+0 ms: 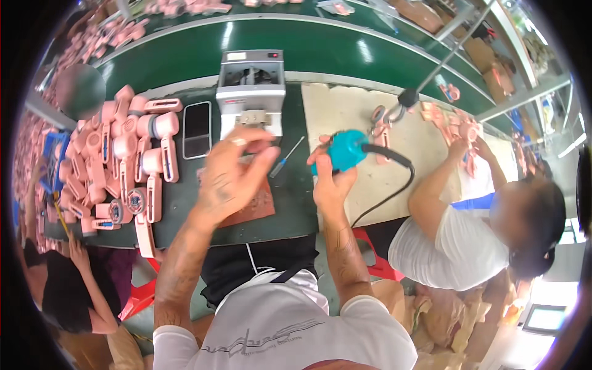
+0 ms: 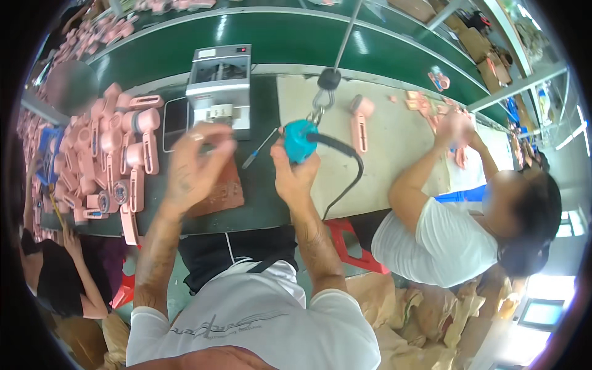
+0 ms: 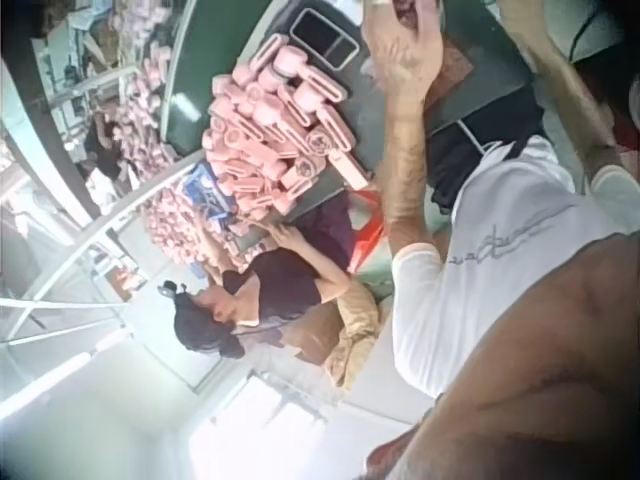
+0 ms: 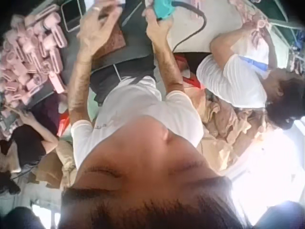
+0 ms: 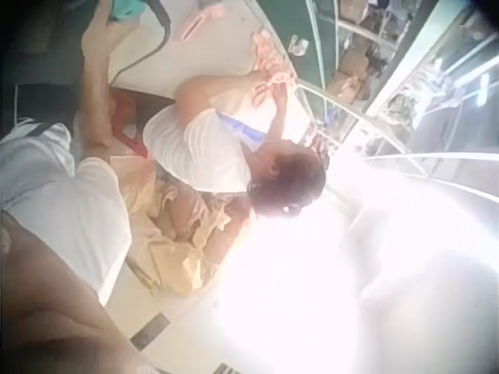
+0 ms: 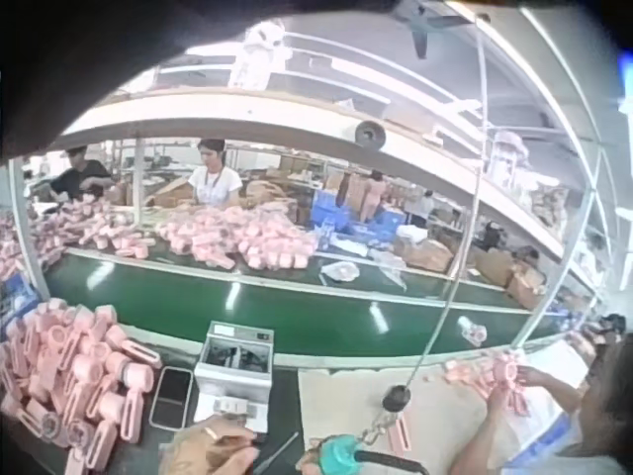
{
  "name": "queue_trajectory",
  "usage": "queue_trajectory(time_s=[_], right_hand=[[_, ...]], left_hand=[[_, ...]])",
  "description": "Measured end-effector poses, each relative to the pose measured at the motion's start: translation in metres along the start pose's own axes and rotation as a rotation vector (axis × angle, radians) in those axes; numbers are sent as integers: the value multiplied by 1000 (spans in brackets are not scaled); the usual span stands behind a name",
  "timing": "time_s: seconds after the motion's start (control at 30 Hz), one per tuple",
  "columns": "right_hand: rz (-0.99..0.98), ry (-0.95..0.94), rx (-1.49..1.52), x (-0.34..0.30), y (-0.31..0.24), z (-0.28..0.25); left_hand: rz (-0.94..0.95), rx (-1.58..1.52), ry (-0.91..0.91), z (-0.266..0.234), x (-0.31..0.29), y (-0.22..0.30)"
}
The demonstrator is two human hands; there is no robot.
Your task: Assembling handheld pink fans on a factory production line.
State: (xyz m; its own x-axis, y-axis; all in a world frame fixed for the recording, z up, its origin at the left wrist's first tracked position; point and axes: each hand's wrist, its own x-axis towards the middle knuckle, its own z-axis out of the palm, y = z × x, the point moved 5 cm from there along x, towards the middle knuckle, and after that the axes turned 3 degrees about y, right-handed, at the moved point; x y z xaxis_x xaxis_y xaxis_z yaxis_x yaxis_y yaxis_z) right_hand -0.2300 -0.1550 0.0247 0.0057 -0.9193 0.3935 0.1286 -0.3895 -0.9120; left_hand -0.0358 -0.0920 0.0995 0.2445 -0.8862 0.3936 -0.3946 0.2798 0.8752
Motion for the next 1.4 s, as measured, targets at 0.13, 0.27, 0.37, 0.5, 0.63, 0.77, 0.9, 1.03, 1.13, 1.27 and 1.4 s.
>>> queue_trajectory(time_s=[0.13,0.27,0.37,0.5,0.63,0.77,0.9,1.03,1.13,1.27,1.4], right_hand=[[23,106,-5,-36,-24,-44],[1,152,-144,-66,-51,-72],[25,190,-142,-77,-64,-79],[68,137,-127,-83,-73,-87],[93,152,-121,-80,-76,-100],[137,79,-194,-62,-73,-88],[167,51,-41,-51,-57,-76],[192,-38,71,-33,-65,-30],[99,-115,258,-14,-80,11],[26,-161,242,18,-71,74],[-33,-189,289,44,-45,117]], left_hand=[[80,-87,-193,136,45,-29],[85,285,-353,259,68,-45],[-2,494,-248,305,72,-51],[-215,330,-296,311,87,-71],[-261,-106,-340,244,71,-56],[-111,-102,-230,138,39,-31],[-64,50,-195,57,-2,-23],[-26,261,-247,5,-31,-29],[127,328,-191,-9,-46,-41],[136,332,-218,-17,-48,-60],[231,431,-201,-10,-49,-68]])
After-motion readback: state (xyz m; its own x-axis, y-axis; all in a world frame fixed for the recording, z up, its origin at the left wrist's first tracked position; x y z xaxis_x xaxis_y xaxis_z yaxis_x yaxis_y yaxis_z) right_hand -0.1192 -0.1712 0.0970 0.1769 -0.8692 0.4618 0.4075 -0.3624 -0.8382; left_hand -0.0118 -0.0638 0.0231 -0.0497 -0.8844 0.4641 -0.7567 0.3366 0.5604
